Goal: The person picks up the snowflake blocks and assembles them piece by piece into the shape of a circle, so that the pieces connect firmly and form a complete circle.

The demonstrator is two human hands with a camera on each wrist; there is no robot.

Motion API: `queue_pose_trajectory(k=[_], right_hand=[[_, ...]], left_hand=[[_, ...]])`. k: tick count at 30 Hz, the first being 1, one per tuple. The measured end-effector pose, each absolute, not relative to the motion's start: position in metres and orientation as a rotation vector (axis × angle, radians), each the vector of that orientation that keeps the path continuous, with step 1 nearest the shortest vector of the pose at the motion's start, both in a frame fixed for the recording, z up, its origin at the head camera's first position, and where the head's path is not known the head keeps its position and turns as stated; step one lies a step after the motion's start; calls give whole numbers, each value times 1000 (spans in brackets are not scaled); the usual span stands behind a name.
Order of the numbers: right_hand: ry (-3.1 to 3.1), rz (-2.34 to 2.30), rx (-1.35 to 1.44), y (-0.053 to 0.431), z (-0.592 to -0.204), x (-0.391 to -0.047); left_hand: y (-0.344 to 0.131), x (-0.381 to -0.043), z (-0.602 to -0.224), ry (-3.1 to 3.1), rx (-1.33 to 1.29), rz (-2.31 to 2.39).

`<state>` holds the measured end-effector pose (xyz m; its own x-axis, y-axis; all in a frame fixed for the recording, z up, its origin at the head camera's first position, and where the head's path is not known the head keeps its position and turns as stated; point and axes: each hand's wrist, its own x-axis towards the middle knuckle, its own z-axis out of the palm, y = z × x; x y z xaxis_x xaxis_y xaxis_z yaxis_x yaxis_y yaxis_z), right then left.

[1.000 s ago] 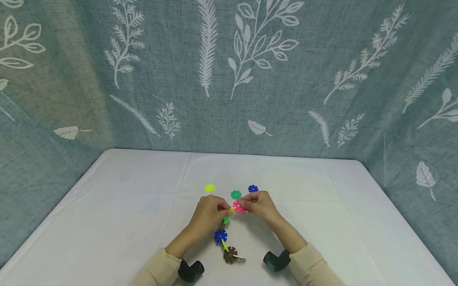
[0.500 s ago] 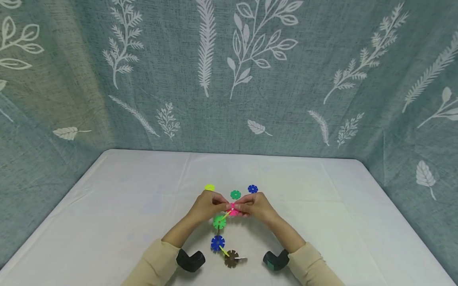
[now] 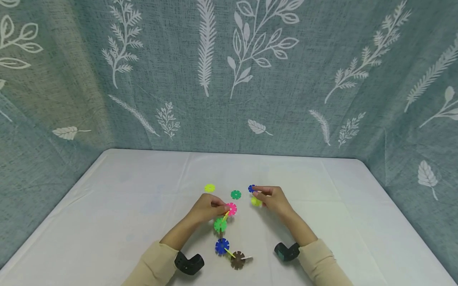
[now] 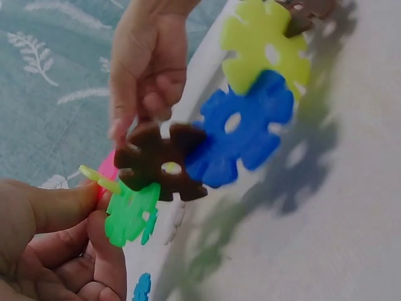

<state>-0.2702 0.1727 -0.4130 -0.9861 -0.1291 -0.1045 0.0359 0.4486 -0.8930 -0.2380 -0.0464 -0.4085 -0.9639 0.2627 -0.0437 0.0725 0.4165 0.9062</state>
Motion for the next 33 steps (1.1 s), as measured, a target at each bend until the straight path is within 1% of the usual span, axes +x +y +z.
queue_pose_trajectory(k=[5, 13, 18, 22, 28, 33], right_hand=[[2679, -1423, 7, 185, -418, -276], [2796, -1220, -22, 183, -427, -278], [2920, -1062, -63, 177, -427, -274], [2991, -1107, -158, 171, -423, -270], [2886, -1301, -383, 156, -412, -256], [2797, -1430, -412, 148, -410, -250]], left_hand=[[-49, -237, -410, 2454, 190, 1595], [-49, -236, -410, 2462, 79, 1627], [-48, -234, -408, 2457, 64, 1641], [-47, -233, -407, 2453, 68, 1644], [-45, -234, -408, 2445, 40, 1654], [-46, -236, -409, 2438, 72, 1666]])
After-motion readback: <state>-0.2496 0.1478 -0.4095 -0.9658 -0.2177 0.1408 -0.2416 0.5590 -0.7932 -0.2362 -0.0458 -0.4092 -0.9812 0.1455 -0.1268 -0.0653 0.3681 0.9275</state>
